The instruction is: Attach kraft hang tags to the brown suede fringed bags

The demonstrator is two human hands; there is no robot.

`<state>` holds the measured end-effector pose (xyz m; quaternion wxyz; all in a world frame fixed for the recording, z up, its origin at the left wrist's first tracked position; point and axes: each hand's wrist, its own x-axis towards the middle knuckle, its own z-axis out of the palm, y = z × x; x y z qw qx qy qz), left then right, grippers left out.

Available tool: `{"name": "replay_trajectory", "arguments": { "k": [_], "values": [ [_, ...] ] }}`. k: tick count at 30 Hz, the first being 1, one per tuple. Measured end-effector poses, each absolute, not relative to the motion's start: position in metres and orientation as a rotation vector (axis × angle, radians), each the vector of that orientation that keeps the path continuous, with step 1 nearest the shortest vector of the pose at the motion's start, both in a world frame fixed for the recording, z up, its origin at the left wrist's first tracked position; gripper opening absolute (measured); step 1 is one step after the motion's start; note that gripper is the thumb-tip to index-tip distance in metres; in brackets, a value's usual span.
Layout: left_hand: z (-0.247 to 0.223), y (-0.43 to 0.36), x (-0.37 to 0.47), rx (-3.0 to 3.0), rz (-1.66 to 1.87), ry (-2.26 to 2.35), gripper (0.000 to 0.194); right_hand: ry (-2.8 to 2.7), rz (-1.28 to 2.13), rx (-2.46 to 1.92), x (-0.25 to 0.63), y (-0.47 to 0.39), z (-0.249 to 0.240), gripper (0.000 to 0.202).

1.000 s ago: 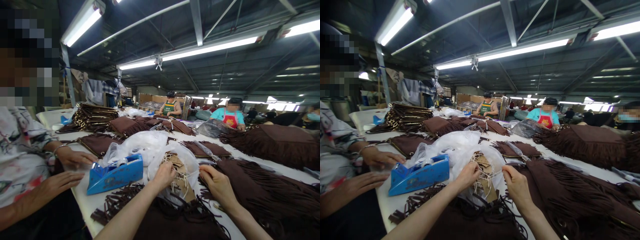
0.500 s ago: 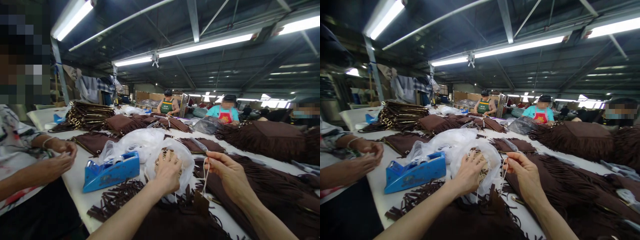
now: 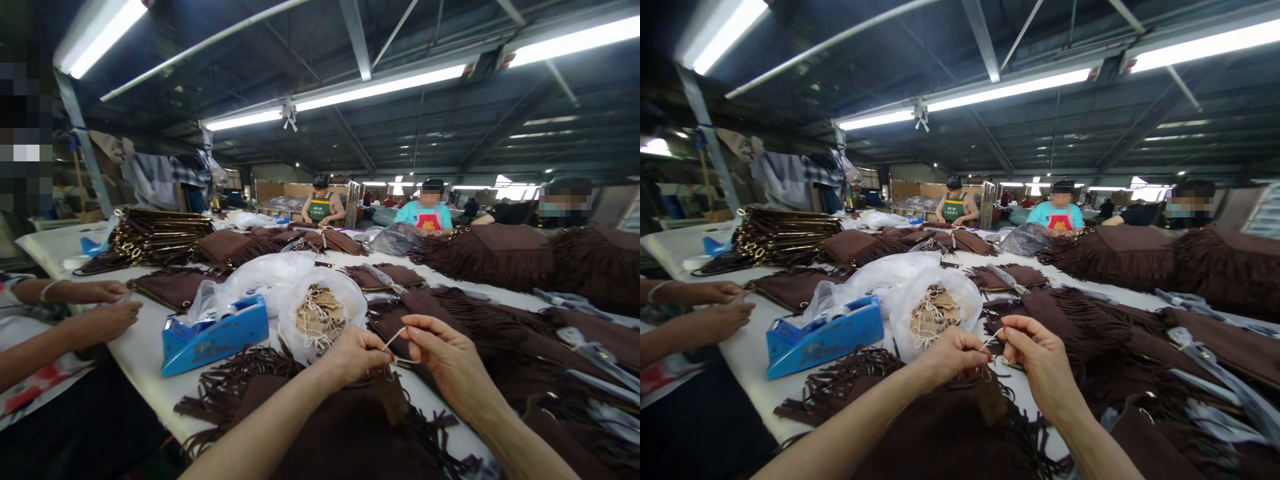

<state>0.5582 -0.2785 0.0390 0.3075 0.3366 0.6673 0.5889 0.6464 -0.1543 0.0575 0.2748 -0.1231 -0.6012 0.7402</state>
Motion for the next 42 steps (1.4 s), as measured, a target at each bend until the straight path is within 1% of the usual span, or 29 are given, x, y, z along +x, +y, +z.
{"name": "replay_trajectory", "arguments": {
  "k": [4, 7, 8, 10, 12, 13, 14, 18, 21, 23, 26, 28, 32, 34, 37, 38, 39, 41, 42],
  "values": [
    [0.049, -0.285, 0.564, 0.992, 1.431, 1.892, 0.022, -1.62, 2.009, -0.37, 0.664, -0.149, 0.054, 0.028],
    [0.061, -0.29, 0.572, 1.21, 1.292, 2.027, 0.018, -1.701, 2.01, -0.409, 0.679, -0.142, 0.05, 0.025],
    [0.066, -0.291, 0.576, 1.272, 1.249, 2.058, 0.016, -1.788, 1.96, -0.428, 0.684, -0.139, 0.049, 0.023],
    [0.076, -0.291, 0.587, 1.367, 1.167, 2.106, 0.014, -2.017, 1.696, -0.434, 0.695, -0.137, 0.05, 0.018],
    [0.086, -0.289, 0.599, 1.472, 1.064, 2.145, 0.014, -2.16, 1.38, -0.368, 0.705, -0.141, 0.053, 0.019],
    [0.091, -0.287, 0.605, 1.536, 1.015, 2.154, 0.014, -2.152, 1.338, -0.309, 0.709, -0.146, 0.056, 0.022],
    [0.096, -0.286, 0.611, 1.603, 0.978, 2.157, 0.014, -2.102, 1.404, -0.246, 0.712, -0.152, 0.059, 0.026],
    [0.107, -0.281, 0.624, 1.744, 0.888, 2.256, 0.019, -1.786, 2.043, -0.031, 0.722, -0.178, 0.066, 0.031],
    [0.107, -0.279, 0.625, 1.747, 0.817, 2.346, 0.017, -1.778, 2.231, -0.111, 0.726, -0.188, 0.065, 0.031],
    [0.104, -0.279, 0.624, 1.741, 0.849, 2.318, 0.014, -1.797, 2.21, -0.244, 0.729, -0.189, 0.063, 0.035],
    [0.1, -0.277, 0.624, 1.707, 0.977, 2.266, 0.009, -1.933, 2.024, -0.304, 0.735, -0.184, 0.059, 0.04],
    [0.099, -0.276, 0.623, 1.683, 1.071, 2.256, 0.009, -2.133, 1.926, -0.243, 0.74, -0.178, 0.054, 0.035],
    [0.099, -0.275, 0.617, 1.639, 1.235, 2.259, 0.013, -2.47, 1.886, -0.175, 0.75, -0.164, 0.038, 0.022],
    [0.099, -0.274, 0.616, 1.634, 1.227, 2.274, 0.013, -2.554, 1.813, -0.174, 0.753, -0.156, 0.03, 0.02],
    [0.098, -0.272, 0.619, 1.67, 1.111, 2.307, 0.012, -2.658, 1.606, -0.173, 0.756, -0.148, 0.026, 0.017],
    [0.097, -0.271, 0.622, 1.694, 1.061, 2.297, 0.012, -2.636, 1.547, -0.188, 0.756, -0.147, 0.028, 0.018],
    [0.096, -0.269, 0.626, 1.723, 1.013, 2.274, 0.011, -2.568, 1.52, -0.195, 0.755, -0.148, 0.031, 0.028],
    [0.096, -0.265, 0.633, 1.765, 0.943, 2.217, 0.012, -2.33, 1.607, -0.19, 0.753, -0.153, 0.038, 0.053],
    [0.097, -0.263, 0.636, 1.766, 0.929, 2.195, 0.013, -2.194, 1.702, -0.178, 0.751, -0.156, 0.042, 0.058]
  ]
}}
